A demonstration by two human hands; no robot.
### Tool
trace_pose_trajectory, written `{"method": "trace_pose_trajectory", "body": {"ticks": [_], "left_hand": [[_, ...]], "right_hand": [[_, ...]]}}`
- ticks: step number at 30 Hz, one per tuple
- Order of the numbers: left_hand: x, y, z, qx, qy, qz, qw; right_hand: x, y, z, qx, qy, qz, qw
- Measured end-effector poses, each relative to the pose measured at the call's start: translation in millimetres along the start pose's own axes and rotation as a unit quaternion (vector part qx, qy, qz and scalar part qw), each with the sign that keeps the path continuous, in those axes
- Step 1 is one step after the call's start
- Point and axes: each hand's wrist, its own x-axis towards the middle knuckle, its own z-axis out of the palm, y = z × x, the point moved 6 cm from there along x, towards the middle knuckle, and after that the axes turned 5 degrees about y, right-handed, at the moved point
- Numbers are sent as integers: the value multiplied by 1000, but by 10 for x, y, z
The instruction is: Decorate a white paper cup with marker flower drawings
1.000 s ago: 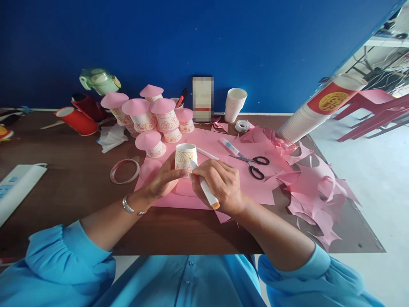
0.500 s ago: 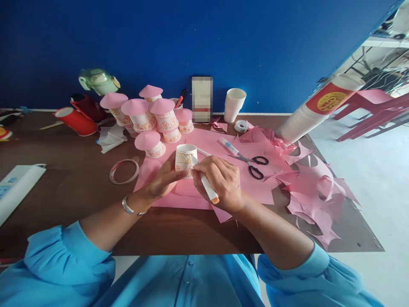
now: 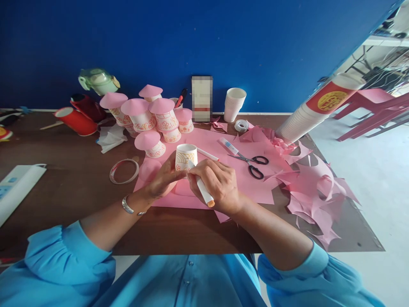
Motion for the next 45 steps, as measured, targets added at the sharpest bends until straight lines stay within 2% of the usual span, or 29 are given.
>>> {"method": "trace_pose_trajectory", "body": {"ticks": [8, 19, 25, 35, 45], "left_hand": [[-3, -7, -31, 17, 21, -5, 1000], [-2, -70, -71, 25, 12, 2, 1000], [1, 32, 5, 37, 22, 12, 999], [18, 87, 63, 53, 3, 25, 998], [22, 6, -33, 101, 28, 25, 994]], "right_hand": [[-16, -35, 45, 33, -6, 0, 999], [-43, -64, 74, 32, -23, -6, 999], [9, -39, -18, 16, 15, -20, 1000], [21, 42, -37, 3, 13, -6, 1000], [12, -27, 14, -9, 2, -11, 1000]]}}
